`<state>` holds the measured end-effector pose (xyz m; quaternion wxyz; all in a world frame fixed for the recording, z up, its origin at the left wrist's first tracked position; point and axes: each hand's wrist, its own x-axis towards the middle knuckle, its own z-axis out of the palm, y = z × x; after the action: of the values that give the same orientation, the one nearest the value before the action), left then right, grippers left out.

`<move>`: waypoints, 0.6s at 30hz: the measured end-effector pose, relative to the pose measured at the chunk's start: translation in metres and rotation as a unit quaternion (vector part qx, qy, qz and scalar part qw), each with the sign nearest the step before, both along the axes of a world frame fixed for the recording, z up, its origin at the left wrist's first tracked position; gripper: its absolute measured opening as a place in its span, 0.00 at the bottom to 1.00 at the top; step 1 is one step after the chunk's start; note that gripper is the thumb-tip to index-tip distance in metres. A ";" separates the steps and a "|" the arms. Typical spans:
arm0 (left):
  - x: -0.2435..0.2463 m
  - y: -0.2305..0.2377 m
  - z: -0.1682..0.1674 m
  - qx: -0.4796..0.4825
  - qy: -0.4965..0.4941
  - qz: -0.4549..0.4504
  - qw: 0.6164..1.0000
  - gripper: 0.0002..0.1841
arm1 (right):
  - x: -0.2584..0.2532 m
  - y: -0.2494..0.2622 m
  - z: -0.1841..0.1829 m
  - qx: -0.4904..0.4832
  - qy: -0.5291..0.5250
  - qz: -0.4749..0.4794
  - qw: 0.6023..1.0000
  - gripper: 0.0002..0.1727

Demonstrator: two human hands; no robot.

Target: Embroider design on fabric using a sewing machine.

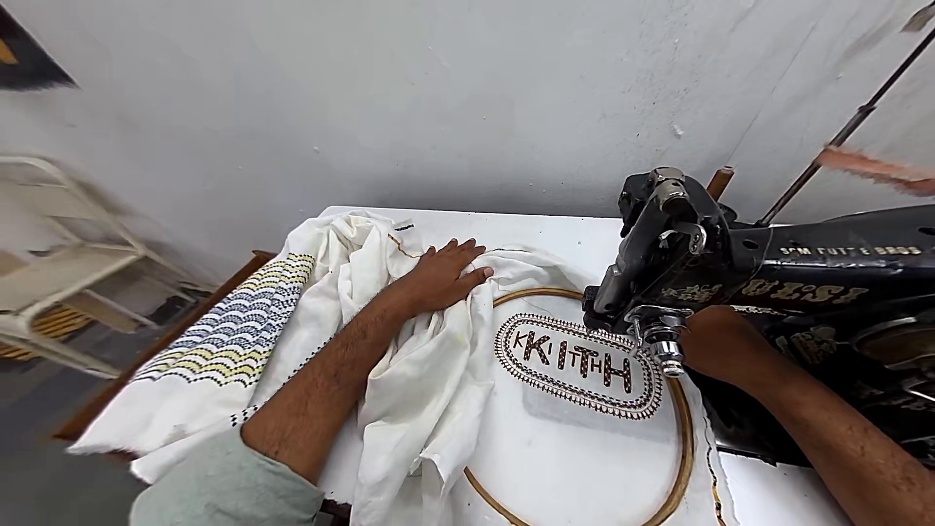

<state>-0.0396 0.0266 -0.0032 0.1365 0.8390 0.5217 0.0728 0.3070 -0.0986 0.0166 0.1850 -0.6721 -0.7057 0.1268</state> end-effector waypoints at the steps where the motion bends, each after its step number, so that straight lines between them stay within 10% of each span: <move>1: 0.000 -0.001 0.001 -0.002 0.002 -0.003 1.000 0.37 | 0.000 0.000 0.000 0.004 0.004 0.002 1.000 0.11; 5: 0.001 -0.001 0.001 0.011 -0.131 -0.018 0.991 0.35 | -0.001 -0.001 0.001 0.013 0.021 0.006 1.000 0.09; 10: 0.018 -0.016 0.016 -0.055 -0.486 -0.043 0.871 0.32 | 0.000 -0.001 0.001 0.004 0.027 0.001 1.000 0.09; 18: 0.024 -0.023 0.012 -0.039 -0.543 -0.054 0.837 0.25 | -0.001 -0.001 0.000 0.004 0.007 0.002 1.000 0.09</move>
<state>-0.0157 0.0033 0.0086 0.4343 0.6854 0.3201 0.4891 0.3060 -0.0995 0.0167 0.1922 -0.6689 -0.7063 0.1293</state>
